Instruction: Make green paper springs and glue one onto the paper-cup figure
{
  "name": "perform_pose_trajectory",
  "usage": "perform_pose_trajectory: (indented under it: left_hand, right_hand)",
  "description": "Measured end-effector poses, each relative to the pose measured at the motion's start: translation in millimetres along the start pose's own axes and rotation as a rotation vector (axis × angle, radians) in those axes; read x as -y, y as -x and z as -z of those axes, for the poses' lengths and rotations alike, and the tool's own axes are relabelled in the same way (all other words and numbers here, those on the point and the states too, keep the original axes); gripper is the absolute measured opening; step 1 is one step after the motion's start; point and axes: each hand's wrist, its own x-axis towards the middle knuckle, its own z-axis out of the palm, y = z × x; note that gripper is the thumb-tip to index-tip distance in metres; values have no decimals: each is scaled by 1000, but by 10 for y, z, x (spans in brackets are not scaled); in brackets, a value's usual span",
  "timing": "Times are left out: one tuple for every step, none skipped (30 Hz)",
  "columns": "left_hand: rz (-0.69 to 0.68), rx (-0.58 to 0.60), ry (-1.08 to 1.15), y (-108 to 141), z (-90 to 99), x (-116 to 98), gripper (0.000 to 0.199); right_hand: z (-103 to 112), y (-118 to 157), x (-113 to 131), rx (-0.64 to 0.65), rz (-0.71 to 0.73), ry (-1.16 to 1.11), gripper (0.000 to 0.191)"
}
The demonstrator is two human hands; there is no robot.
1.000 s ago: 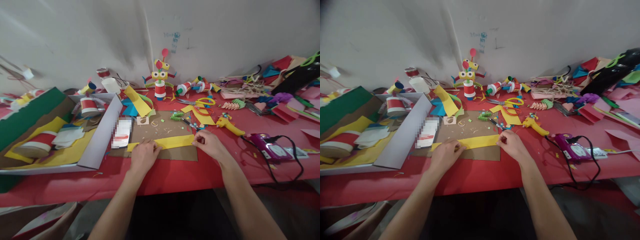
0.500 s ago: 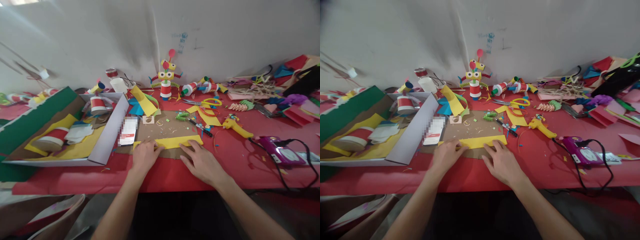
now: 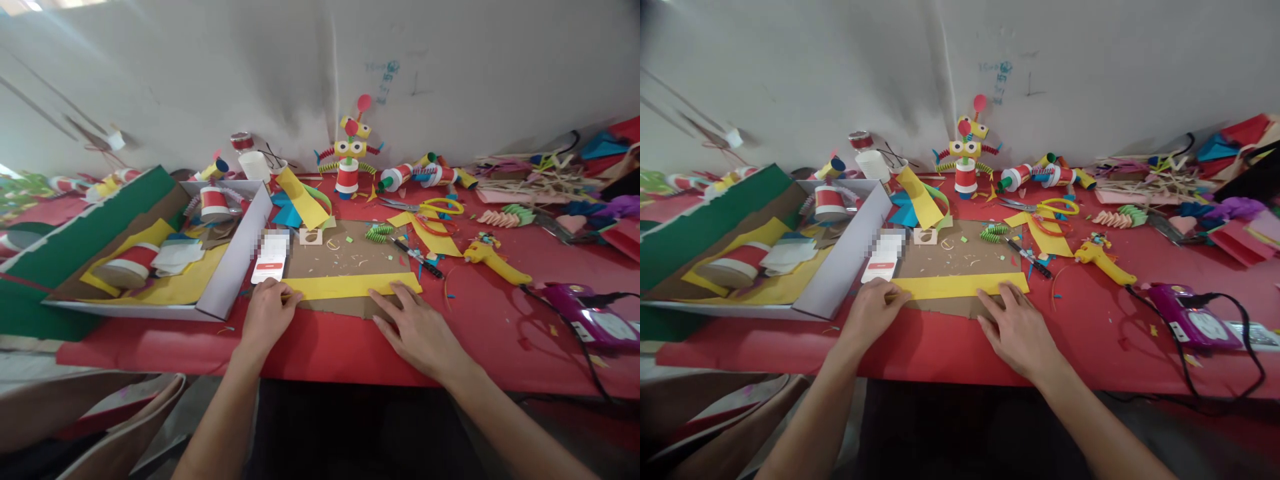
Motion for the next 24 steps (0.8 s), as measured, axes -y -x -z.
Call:
perform_pose_trajectory:
  left_hand:
    - [7, -24, 10, 10, -18, 13, 25]
    - [18, -49, 28, 21, -35, 21, 23]
    - [33, -77, 48, 35, -49, 25, 21]
    - [47, -106, 69, 51, -60, 25, 19]
    - [60, -137, 89, 68, -66, 21, 17]
    - [72, -164, 107, 87, -68, 13, 15]
    - [84, -190, 120, 106, -69, 1, 12]
    - [94, -217, 118, 124, -69, -16, 8]
    - [100, -244, 97, 141, -70, -36, 7]
    - [94, -270, 56, 157, -72, -60, 10]
    - [66, -291, 2, 170, -77, -85, 16]
    - [0, -291, -55, 182, -84, -110, 23]
    - [-102, -262, -103, 192, -92, -133, 30]
    - [-220, -205, -134, 202, -100, -153, 36]
    - [-332, -133, -149, 211, -106, -167, 40]
    - [-416, -65, -159, 222, -111, -177, 43]
    - [-463, -13, -170, 236, -112, -184, 44]
    - [-472, 13, -186, 251, -111, -189, 45]
    - [-457, 18, -202, 270, -106, -194, 45]
    - [-438, 14, -212, 292, -101, -201, 44]
    - [-421, 8, -214, 315, -95, -210, 43]
    - [-405, 1, -209, 340, -91, -220, 41]
    - [-390, -4, -200, 366, -89, -230, 42]
    - [-374, -9, -191, 391, -90, -239, 45]
  right_hand:
    - [-5, 1, -3, -5, 2, 11, 44]
    - [-10, 3, -6, -8, 4, 23, 44]
    - [-13, 4, -7, -9, 6, 35, 44]
    - [-16, 7, -8, -9, 9, 47, 45]
    - [-18, 9, -7, -8, 11, 56, 45]
    - [-19, 11, -6, -9, 13, 62, 45]
    - [-20, 12, -4, -9, 13, 67, 45]
    - [-20, 11, 0, -11, 12, 70, 46]
    - [-20, 9, 5, -12, 12, 71, 46]
    - [-20, 6, 11, -13, 12, 72, 47]
    - [-19, 2, 19, -15, 14, 73, 47]
    - [-18, -4, 27, -15, 16, 74, 48]
    - [-16, -10, 37, -13, 18, 75, 48]
    - [-14, -15, 47, -9, 20, 75, 48]
    - [-10, -19, 56, -5, 21, 75, 48]
    - [-5, -23, 64, -3, 21, 73, 48]
    - [1, -25, 70, -1, 20, 72, 48]
    - [6, -26, 73, 1, 17, 71, 48]
    - [10, -25, 73, 2, 13, 72, 48]
    - [13, -22, 68, 3, 6, 74, 47]
    - [14, -16, 58, 5, -2, 78, 46]
    - [13, -6, 44, 6, -12, 84, 44]
    - [10, 7, 24, 5, -22, 94, 43]
    - [6, 24, 1, 2, -33, 108, 43]
